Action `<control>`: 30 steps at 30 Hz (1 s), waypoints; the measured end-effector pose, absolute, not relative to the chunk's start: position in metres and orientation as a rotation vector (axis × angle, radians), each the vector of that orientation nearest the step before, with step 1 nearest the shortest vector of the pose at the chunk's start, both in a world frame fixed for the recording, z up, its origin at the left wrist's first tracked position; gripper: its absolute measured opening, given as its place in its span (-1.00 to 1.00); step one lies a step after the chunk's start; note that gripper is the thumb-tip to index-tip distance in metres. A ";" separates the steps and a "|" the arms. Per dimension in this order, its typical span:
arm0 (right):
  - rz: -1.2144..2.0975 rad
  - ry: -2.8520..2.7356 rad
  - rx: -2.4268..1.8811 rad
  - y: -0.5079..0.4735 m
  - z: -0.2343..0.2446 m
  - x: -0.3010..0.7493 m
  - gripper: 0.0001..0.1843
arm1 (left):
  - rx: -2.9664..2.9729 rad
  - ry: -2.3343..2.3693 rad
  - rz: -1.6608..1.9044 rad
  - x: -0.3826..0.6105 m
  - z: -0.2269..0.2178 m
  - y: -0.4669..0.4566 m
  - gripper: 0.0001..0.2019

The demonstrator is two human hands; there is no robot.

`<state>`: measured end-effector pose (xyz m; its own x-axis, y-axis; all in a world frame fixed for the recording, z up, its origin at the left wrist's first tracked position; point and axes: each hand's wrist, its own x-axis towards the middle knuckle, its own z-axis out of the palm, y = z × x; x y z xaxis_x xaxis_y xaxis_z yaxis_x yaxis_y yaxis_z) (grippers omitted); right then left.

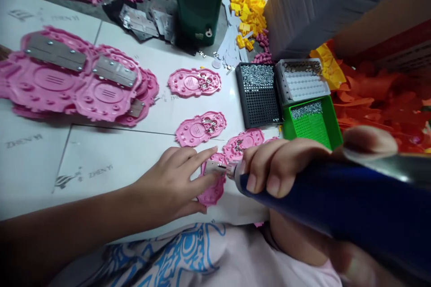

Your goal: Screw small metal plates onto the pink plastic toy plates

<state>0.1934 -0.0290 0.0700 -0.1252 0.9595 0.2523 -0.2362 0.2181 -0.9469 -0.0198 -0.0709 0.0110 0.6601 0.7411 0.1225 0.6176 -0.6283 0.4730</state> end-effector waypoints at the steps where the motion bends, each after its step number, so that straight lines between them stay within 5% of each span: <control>1: 1.228 -1.271 -0.786 -0.034 0.067 0.191 -0.60 | 2.491 1.073 0.439 -0.019 0.011 -0.071 -0.34; 30: 1.324 -1.402 -0.839 -0.031 0.067 0.182 -0.70 | 2.519 1.113 0.537 -0.016 0.007 -0.073 -0.52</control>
<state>0.1815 -0.0312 0.0671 -0.2677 0.9434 0.1957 -0.1416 0.1624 -0.9765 -0.0164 -0.0730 0.0067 0.6227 0.7555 0.2035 0.6296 -0.6382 0.4431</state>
